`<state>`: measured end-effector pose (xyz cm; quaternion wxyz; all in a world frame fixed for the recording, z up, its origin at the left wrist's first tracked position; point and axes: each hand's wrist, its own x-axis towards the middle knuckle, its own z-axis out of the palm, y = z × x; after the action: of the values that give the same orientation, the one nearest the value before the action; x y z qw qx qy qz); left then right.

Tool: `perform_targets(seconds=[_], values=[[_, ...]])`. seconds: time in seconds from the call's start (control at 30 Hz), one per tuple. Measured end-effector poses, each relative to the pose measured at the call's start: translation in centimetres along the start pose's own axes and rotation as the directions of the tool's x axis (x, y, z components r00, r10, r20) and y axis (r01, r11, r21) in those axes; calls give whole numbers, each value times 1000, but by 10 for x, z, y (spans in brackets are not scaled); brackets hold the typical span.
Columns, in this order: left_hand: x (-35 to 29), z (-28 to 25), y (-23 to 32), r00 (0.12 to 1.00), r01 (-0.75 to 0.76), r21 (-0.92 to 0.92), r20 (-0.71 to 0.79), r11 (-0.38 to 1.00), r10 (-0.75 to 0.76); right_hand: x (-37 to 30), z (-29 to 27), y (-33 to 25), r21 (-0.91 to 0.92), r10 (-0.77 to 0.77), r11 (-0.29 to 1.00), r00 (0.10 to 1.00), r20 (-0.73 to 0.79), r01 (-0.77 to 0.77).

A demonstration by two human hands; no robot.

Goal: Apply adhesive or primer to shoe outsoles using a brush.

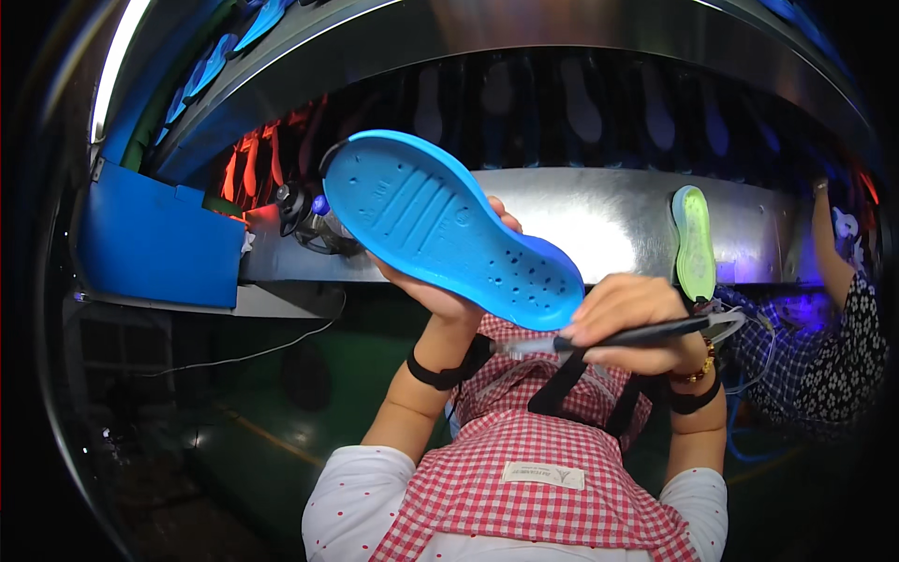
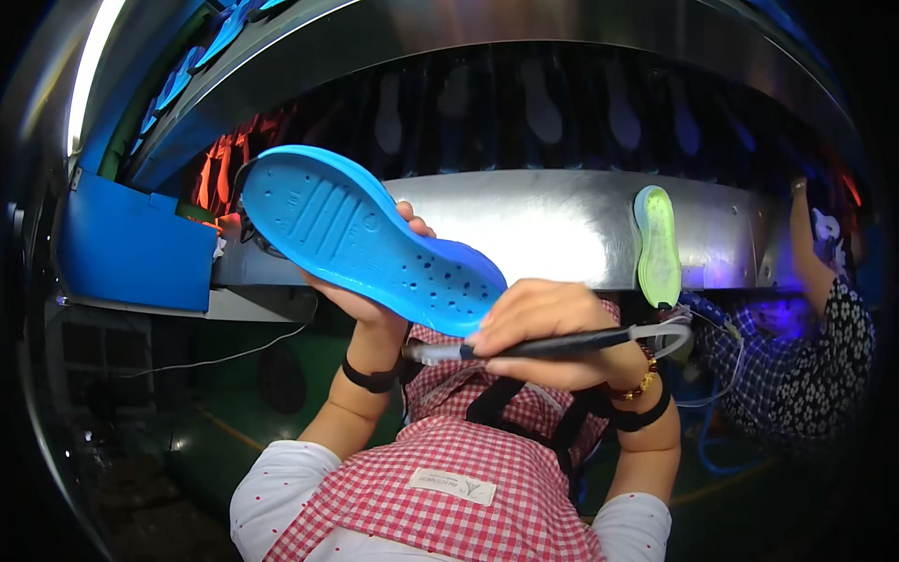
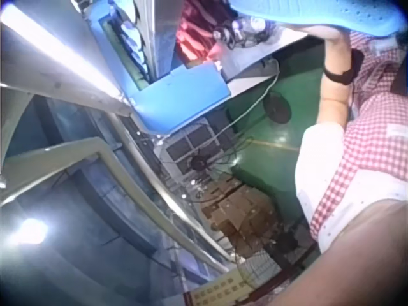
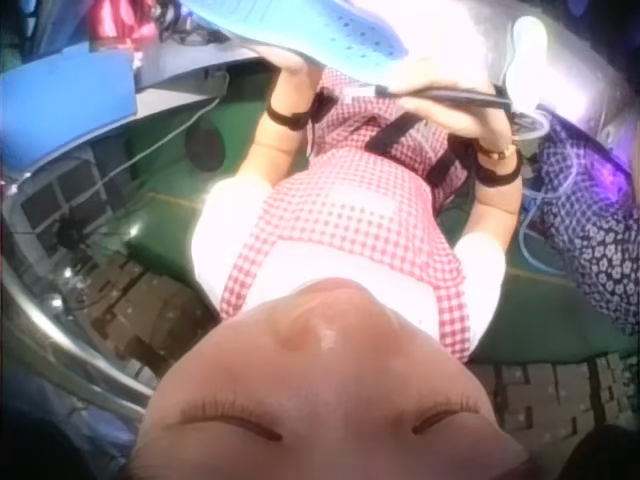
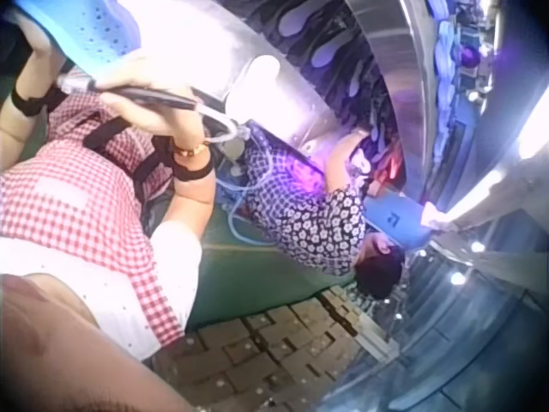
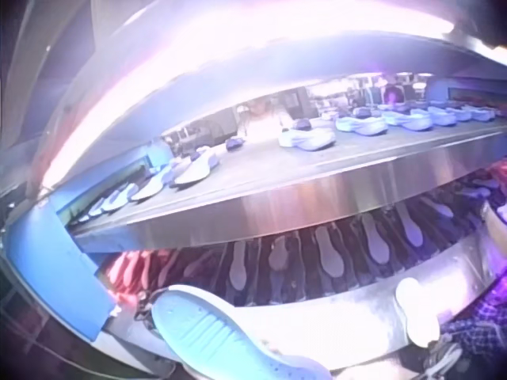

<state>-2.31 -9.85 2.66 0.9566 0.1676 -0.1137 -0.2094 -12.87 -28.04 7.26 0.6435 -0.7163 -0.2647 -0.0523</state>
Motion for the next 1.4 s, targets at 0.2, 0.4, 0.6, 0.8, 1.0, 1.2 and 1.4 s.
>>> perform_targets(seconds=[0.2, 0.4, 0.6, 0.8, 1.0, 1.2, 1.4], values=[[1, 11, 11, 999, -31, 26, -21, 999, 31, -8, 9, 9, -135, 22, 990, 993, -113, -38], [6, 11, 13, 999, -25, 108, -23, 994, 28, -16, 4, 19, -81, 130, 982, 926, -355, -169], [7, 18, 18, 1000, 4, 122, -8, 993, -3, -22, 4, 27, 415, 165, 907, 968, -188, -74], [-12, 29, -10, 990, 89, 73, -120, 993, -80, -17, 33, 33, 700, 444, 706, 835, -325, -103], [-17, -21, 3, 892, 428, 200, 66, 882, -448, -13, 11, 3, 301, 320, 909, 945, -65, -288], [-7, 4, 12, 806, 565, 261, 28, 783, -591, -10, 9, 13, 108, 174, 979, 985, 12, -174], [-4, 0, 29, 587, 791, 256, -58, 556, -808, -7, -13, -12, 111, 122, 984, 984, 127, -136]])
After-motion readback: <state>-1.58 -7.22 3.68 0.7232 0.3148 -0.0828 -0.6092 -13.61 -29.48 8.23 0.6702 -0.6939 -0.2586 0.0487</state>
